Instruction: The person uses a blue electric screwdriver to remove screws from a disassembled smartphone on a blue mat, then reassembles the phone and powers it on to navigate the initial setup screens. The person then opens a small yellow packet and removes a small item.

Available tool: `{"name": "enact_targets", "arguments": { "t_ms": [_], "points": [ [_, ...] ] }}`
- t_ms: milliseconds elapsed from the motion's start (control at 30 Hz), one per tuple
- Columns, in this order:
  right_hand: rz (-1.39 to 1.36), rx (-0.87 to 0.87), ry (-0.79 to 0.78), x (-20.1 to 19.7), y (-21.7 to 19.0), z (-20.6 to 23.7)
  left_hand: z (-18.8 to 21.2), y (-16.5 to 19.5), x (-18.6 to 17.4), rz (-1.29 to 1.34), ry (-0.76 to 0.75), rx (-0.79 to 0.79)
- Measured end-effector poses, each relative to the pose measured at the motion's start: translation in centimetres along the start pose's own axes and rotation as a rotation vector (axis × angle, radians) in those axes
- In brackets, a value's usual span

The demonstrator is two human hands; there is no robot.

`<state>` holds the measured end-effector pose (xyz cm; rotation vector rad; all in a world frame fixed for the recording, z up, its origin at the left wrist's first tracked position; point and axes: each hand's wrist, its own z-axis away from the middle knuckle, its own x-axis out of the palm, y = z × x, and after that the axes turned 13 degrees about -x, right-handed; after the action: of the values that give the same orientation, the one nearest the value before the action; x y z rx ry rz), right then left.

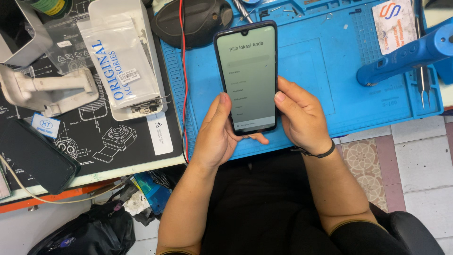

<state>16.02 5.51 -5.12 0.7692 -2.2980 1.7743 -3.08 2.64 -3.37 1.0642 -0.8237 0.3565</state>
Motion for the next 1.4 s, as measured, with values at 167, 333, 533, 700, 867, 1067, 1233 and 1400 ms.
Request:
{"name": "enact_targets", "arguments": {
  "t_ms": [167,333,533,700,867,1067,1233,1400],
  "points": [
    [0.014,-0.008,-0.024,0.2,-0.4,-0.2,0.0,-0.1,-0.1,0.000,-0.022,0.009],
    [-0.010,0.016,0.003,0.3,-0.4,-0.3,0.1,0.0,0.1,0.015,-0.001,-0.008],
    [-0.028,0.016,0.006,0.3,-0.6,-0.4,0.1,0.3,0.5,0.008,-0.003,-0.011],
    [-0.010,0.012,-0.008,0.4,-1.1,-0.3,0.0,0.5,0.7,-0.005,-0.015,-0.011],
    [0.011,-0.011,-0.018,0.3,-1.3,-0.4,0.0,0.4,0.8,-0.047,-0.019,0.008],
    [0.050,-0.030,-0.039,0.2,-1.3,-0.4,-0.1,0.4,0.9,-0.069,-0.011,0.013],
    [0.046,-0.028,-0.034,0.2,-1.3,-0.3,-0.1,0.5,0.9,-0.086,-0.022,0.029],
    [0.032,-0.038,-0.035,0.2,-1.2,-0.3,0.0,0.6,1.0,-0.083,-0.019,0.022]
  ]
}}
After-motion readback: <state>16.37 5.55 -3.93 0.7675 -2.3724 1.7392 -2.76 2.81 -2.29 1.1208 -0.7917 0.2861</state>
